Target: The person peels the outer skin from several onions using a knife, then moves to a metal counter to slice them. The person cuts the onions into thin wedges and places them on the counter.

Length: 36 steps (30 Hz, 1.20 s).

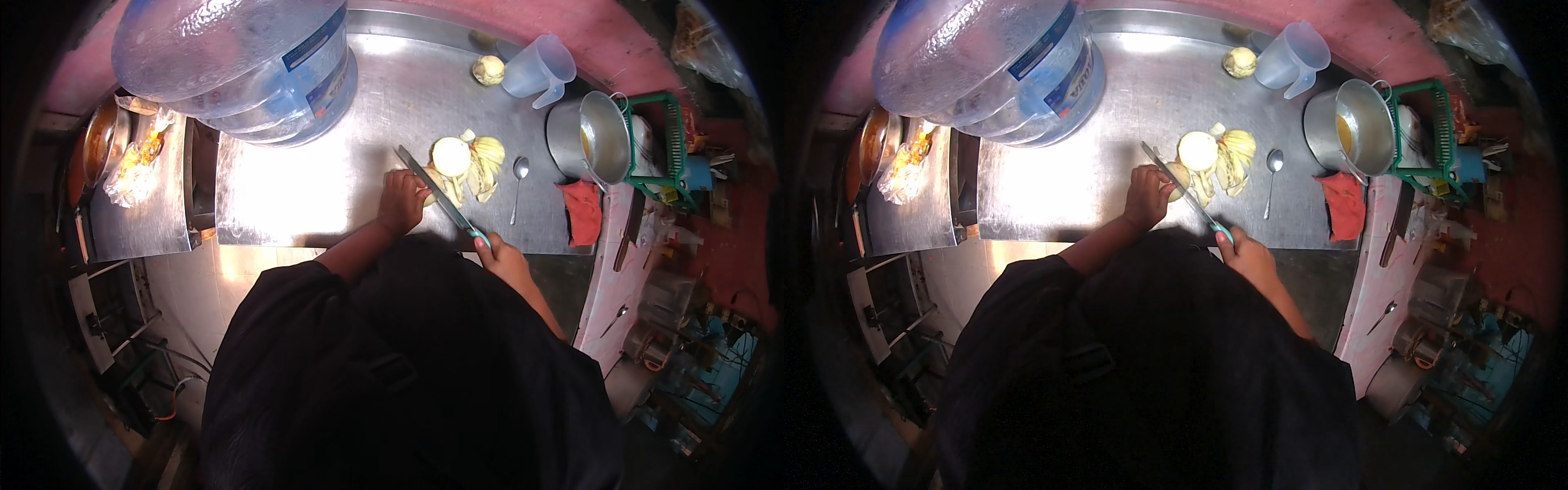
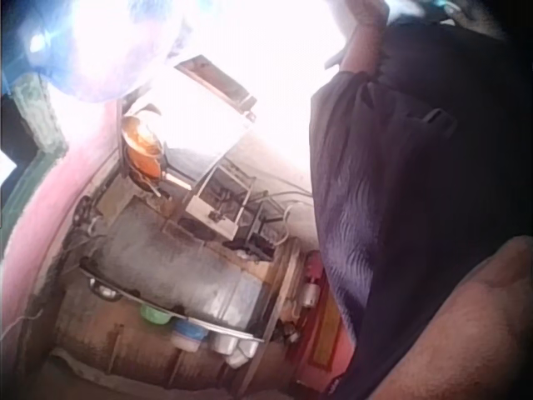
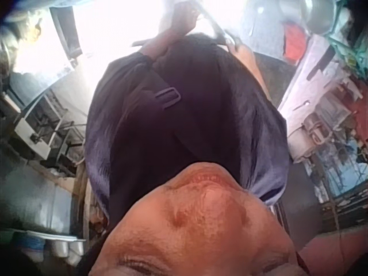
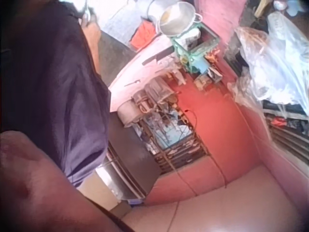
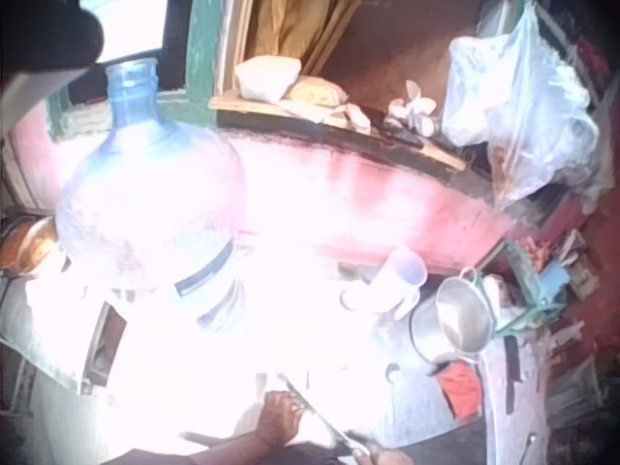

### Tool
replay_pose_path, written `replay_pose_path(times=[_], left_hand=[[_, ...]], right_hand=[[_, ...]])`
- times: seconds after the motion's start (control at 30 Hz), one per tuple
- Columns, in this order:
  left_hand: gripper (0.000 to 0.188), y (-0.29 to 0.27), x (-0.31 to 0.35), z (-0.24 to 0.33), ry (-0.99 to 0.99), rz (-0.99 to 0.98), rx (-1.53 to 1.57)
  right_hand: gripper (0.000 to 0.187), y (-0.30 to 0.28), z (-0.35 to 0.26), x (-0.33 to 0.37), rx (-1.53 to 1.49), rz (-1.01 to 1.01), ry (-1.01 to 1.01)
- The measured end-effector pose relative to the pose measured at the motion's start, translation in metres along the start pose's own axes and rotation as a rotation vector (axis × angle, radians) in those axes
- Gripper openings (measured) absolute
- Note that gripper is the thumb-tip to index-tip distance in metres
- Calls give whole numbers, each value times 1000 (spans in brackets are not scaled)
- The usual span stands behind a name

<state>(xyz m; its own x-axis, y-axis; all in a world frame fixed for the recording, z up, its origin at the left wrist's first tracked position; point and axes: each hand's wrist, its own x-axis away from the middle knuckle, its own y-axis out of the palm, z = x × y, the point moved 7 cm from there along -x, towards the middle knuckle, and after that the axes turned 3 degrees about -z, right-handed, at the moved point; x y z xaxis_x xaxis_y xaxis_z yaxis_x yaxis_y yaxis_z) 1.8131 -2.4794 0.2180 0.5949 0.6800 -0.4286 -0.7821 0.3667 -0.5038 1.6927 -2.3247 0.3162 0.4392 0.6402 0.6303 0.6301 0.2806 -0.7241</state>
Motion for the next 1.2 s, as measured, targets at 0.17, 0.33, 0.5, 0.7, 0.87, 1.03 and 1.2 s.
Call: replay_pose_path(times=[0.17, 0.33, 0.5, 0.7, 0.87, 1.03, 1.2], left_hand=[[25, -2, 0, 3, 10, 7, -4], [26, 1, 1, 8, 23, -29, 10], [25, 1, 2, 4, 55, -15, 28], [22, 4, 3, -2, 32, -35, 13], [21, -2, 3, 4, 21, -12, 32], [22, -2, 5, 6, -21, -17, 15], [22, 2, 1, 3, 30, -26, 38]], right_hand=[[43, 29, 25, -8, 141, -69, 81], [45, 41, -8, -56, 77, -7, 1], [47, 21, -6, -68, -115, -20, -108], [45, 1, -1, -7, 2, -28, -39], [45, 20, 16, -5, 160, -96, 76], [50, 44, 4, -43, 80, -84, 32], [51, 53, 8, -67, -155, -116, 35]])
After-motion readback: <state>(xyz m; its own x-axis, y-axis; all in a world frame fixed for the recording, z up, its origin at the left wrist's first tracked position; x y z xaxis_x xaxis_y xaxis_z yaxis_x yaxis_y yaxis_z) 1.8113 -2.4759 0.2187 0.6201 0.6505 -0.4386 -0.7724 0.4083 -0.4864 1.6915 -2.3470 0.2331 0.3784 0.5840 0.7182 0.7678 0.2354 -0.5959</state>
